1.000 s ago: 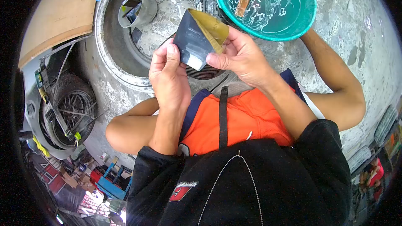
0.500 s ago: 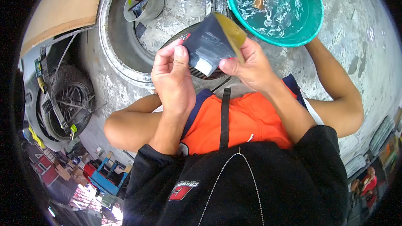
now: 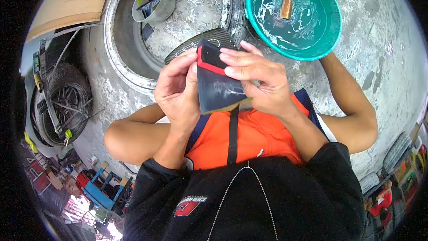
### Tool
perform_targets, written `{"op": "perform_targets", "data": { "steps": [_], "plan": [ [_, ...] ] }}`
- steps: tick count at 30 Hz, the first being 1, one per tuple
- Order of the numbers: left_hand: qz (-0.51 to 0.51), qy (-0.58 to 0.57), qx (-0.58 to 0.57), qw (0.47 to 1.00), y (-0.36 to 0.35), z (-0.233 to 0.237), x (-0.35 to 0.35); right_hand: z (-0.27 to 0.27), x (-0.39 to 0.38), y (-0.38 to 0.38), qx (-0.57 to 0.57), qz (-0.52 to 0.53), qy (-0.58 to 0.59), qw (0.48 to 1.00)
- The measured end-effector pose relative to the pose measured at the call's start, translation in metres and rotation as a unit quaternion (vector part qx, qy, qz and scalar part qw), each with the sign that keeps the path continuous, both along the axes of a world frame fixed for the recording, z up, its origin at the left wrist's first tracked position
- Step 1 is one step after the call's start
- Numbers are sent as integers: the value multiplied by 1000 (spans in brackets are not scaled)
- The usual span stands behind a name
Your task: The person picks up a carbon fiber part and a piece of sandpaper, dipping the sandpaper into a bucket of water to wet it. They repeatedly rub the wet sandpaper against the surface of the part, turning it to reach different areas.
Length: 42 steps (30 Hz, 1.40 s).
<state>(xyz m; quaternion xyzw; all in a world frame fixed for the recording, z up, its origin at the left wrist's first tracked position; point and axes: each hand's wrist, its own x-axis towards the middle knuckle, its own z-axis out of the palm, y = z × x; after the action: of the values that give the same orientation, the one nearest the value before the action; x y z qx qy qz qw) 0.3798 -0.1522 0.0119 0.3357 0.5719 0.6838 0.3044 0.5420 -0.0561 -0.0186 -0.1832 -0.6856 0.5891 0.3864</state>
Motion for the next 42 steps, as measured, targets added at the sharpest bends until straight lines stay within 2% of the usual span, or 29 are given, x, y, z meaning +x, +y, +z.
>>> {"op": "perform_targets", "data": {
  "steps": [3, 5, 10, 13, 15, 19, 21, 23, 25, 27, 29, 31, 33, 38, 40, 42],
  "plan": [
    [-41, -22, 11, 999, -1, 1, -5, -4, -1, 6, 47, -25, -32, 998],
    [-49, -35, -1, 998, -1, 3, -6, -7, 1, 11, 34, -7, -44, 998],
    [-32, 60, -52, 996, 1, -5, -11, -11, 4, 12, -56, 45, -34, 997],
    [-7, 52, -82, 995, 3, -7, -9, 1, -4, 3, -76, 6, -93, 993],
    [-6, 52, -101, 993, 5, -6, -9, -12, -3, 0, -69, 16, -86, 994],
    [3, 0, -117, 993, 8, -7, -10, -17, -2, -1, -108, 21, -89, 990],
    [34, -66, -135, 988, 9, -10, -14, -14, 0, 6, -26, 108, -102, 989],
    [39, -84, -134, 987, 11, -10, -16, -11, -1, 4, -59, 84, -81, 991],
    [-7, -61, -122, 991, 13, -10, -15, -6, -4, 3, -239, 103, 14, 965],
    [-23, -61, -103, 993, 12, -16, -8, -4, -8, 3, -245, 95, 24, 965],
    [-26, -64, -116, 991, 13, -16, -7, 0, -8, 3, -291, 63, -72, 952],
    [-32, -68, -127, 989, 15, -14, -7, -6, -7, 2, -319, 47, -62, 945],
    [-37, -73, -137, 987, 17, -13, -7, -12, -3, 5, -311, 19, -109, 944],
    [-67, -76, -148, 984, 19, -11, -6, -10, -1, 5, -336, 28, -104, 936],
    [-66, -88, -162, 981, 20, -9, -8, -5, -4, 5, -392, 34, -30, 919],
    [-78, -87, -166, 979, 20, -9, -11, 4, -5, 12, -396, 55, -43, 916]
  ]
}}
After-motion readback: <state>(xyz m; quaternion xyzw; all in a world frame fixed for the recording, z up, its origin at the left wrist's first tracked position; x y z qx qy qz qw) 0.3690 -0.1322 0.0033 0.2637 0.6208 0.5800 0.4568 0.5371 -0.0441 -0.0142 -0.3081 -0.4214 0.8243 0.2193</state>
